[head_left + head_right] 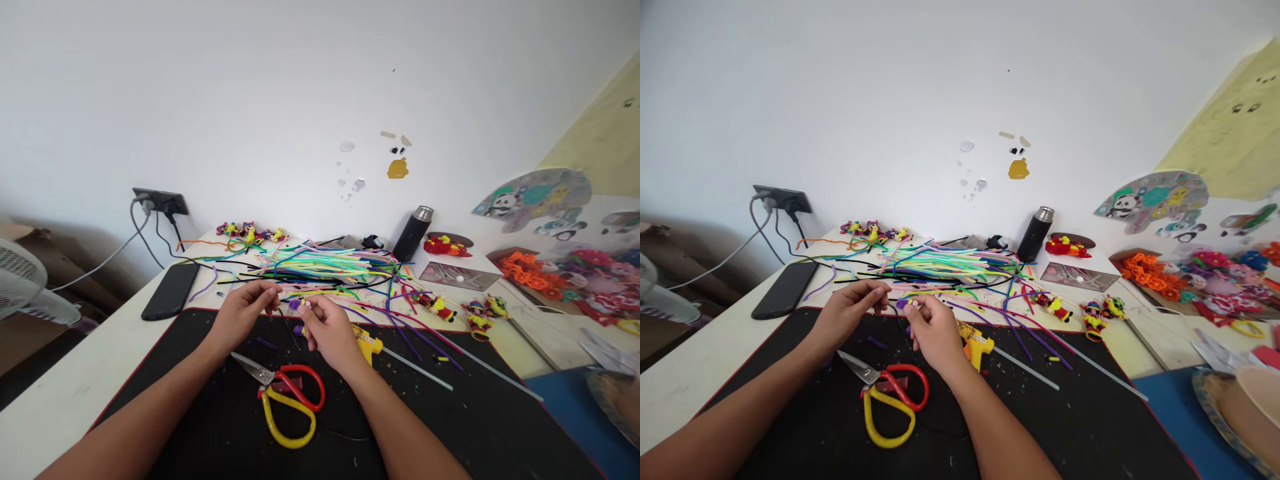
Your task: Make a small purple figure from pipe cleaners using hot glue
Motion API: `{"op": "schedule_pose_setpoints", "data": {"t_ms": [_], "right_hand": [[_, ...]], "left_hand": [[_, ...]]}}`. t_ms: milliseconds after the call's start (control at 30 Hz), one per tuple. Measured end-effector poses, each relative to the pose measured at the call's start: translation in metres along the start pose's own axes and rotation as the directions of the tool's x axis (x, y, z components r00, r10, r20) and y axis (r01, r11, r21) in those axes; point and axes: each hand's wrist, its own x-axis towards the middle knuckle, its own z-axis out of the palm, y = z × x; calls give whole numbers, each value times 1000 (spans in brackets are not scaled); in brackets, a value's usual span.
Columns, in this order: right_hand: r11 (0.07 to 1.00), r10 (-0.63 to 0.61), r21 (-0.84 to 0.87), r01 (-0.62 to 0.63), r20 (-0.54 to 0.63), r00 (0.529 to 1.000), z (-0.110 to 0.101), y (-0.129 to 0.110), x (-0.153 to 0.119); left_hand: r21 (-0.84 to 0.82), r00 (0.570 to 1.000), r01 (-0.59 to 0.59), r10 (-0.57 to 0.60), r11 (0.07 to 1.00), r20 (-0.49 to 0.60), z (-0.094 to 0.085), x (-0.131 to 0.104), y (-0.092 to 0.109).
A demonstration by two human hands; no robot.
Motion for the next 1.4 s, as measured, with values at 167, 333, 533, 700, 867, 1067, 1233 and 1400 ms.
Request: {"op": "schedule_pose_setpoints", "data": {"t_ms": [167,333,533,700,867,1067,1233,1400], "right_hand": [[1000,7,23,-8,19,1000,-1,0,1],[1000,12,2,-12,27,1000,0,0,1],[1000,19,-15,-19,25,1000,0,0,1],[1000,19,-23,-19,14,1000,-1,2,2],[1000,11,-25,-11,11,1000,-2,-1,0],[1000,11,-16,-11,14,1000,-2,-1,-1],[999,24,-24,-23,20,1000,-1,-1,-1],[1000,16,-18,-15,18,1000,-1,-1,-1]], "left_hand": [[-27,999,49,-49,998,7,-3,1,3],[-32,998,43,-42,999,36,-3,1,6],[-25,1000,24,-24,999,9,-11,3,5],[-35,999,33,-31,999,42,-15,6,3],[-77,999,45,-44,996,20,-22,8,5],[-162,996,16,-30,987,-86,-30,13,-1],[-63,998,35,-39,997,-55,-25,11,2],[234,998,53,-58,971,12,-21,7,3]]}}
